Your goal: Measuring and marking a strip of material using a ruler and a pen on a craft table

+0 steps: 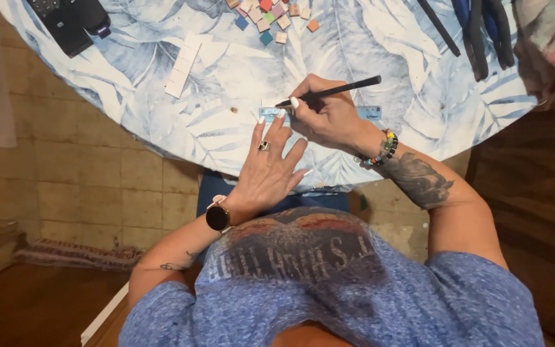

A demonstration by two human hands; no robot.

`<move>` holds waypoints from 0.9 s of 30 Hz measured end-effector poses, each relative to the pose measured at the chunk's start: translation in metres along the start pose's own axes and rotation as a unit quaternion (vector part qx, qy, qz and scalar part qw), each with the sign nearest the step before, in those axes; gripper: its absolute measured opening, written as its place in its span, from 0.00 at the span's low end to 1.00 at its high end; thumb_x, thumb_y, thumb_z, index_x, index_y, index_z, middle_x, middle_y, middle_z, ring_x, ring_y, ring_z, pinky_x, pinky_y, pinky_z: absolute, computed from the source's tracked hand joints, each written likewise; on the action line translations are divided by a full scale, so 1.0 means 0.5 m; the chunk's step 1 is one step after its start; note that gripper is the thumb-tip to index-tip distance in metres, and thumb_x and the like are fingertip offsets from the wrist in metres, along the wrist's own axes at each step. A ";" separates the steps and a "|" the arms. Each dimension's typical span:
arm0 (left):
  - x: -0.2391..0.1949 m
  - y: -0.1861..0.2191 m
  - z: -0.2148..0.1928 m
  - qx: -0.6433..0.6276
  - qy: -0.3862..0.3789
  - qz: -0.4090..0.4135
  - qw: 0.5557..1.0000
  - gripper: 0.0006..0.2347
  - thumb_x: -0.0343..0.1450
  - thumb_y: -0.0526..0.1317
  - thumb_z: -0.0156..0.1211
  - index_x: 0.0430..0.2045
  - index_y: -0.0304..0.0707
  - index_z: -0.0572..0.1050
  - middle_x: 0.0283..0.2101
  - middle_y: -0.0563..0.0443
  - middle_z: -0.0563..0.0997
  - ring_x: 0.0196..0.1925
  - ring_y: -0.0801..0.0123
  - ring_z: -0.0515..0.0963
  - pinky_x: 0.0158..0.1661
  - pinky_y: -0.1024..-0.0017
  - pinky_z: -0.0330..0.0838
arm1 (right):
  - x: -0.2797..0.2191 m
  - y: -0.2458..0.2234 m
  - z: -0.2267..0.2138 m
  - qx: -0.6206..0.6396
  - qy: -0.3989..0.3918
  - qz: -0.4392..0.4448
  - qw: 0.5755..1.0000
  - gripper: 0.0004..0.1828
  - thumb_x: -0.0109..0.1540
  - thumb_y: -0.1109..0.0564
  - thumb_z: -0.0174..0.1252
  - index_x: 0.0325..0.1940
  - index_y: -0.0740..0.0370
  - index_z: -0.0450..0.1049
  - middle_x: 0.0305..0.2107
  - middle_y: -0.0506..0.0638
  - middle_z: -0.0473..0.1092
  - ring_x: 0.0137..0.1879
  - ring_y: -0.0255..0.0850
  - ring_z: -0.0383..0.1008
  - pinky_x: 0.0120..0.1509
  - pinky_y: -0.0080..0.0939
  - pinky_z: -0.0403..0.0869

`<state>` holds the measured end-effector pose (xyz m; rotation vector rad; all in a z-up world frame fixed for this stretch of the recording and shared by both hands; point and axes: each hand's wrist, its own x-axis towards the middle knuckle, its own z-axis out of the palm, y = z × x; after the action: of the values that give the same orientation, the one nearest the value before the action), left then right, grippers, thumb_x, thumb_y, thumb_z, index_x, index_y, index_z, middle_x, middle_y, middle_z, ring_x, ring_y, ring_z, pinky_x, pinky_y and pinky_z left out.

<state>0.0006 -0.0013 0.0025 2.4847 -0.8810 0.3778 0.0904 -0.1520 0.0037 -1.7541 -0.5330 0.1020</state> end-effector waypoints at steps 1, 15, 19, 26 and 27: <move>0.000 0.001 0.001 0.000 -0.002 0.002 1.000 0.22 0.58 0.45 0.60 0.40 0.33 0.63 0.40 0.37 0.61 0.56 0.41 0.57 0.53 0.46 0.47 | -0.001 -0.002 0.000 0.001 0.002 0.000 1.000 0.04 0.54 0.63 0.54 0.29 0.69 0.70 0.10 0.52 0.62 0.15 0.34 0.61 0.17 0.29 0.61; -0.004 -0.004 0.012 -0.006 -0.001 0.012 1.000 0.19 0.60 0.46 0.57 0.37 0.37 0.61 0.37 0.43 0.58 0.56 0.43 0.58 0.52 0.44 0.48 | -0.005 0.001 0.004 -0.004 0.001 -0.012 1.000 0.04 0.55 0.63 0.53 0.27 0.69 0.69 0.11 0.53 0.61 0.15 0.34 0.61 0.17 0.28 0.61; -0.006 -0.003 0.013 -0.009 -0.005 0.009 1.000 0.19 0.60 0.46 0.56 0.38 0.36 0.61 0.37 0.42 0.58 0.56 0.43 0.57 0.52 0.44 0.47 | -0.005 0.002 0.003 -0.012 -0.006 -0.022 1.000 0.04 0.55 0.63 0.53 0.28 0.69 0.69 0.11 0.54 0.61 0.15 0.35 0.61 0.17 0.29 0.62; -0.004 -0.002 0.009 -0.010 -0.004 0.009 1.000 0.19 0.60 0.45 0.57 0.38 0.35 0.60 0.36 0.42 0.58 0.56 0.44 0.58 0.52 0.44 0.46 | -0.005 0.004 0.003 -0.009 -0.004 -0.017 1.000 0.04 0.55 0.63 0.52 0.28 0.68 0.69 0.10 0.52 0.61 0.15 0.34 0.61 0.17 0.29 0.62; -0.004 -0.002 0.009 -0.009 -0.005 0.010 1.000 0.19 0.61 0.45 0.56 0.38 0.35 0.60 0.36 0.42 0.59 0.56 0.44 0.58 0.52 0.44 0.46 | -0.006 0.003 0.003 -0.010 -0.003 -0.016 1.000 0.04 0.55 0.63 0.52 0.28 0.68 0.69 0.10 0.52 0.61 0.15 0.34 0.61 0.17 0.29 0.62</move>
<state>0.0000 -0.0021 -0.0025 2.4656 -0.9087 0.3643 0.0877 -0.1518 0.0014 -1.7644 -0.5685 0.0796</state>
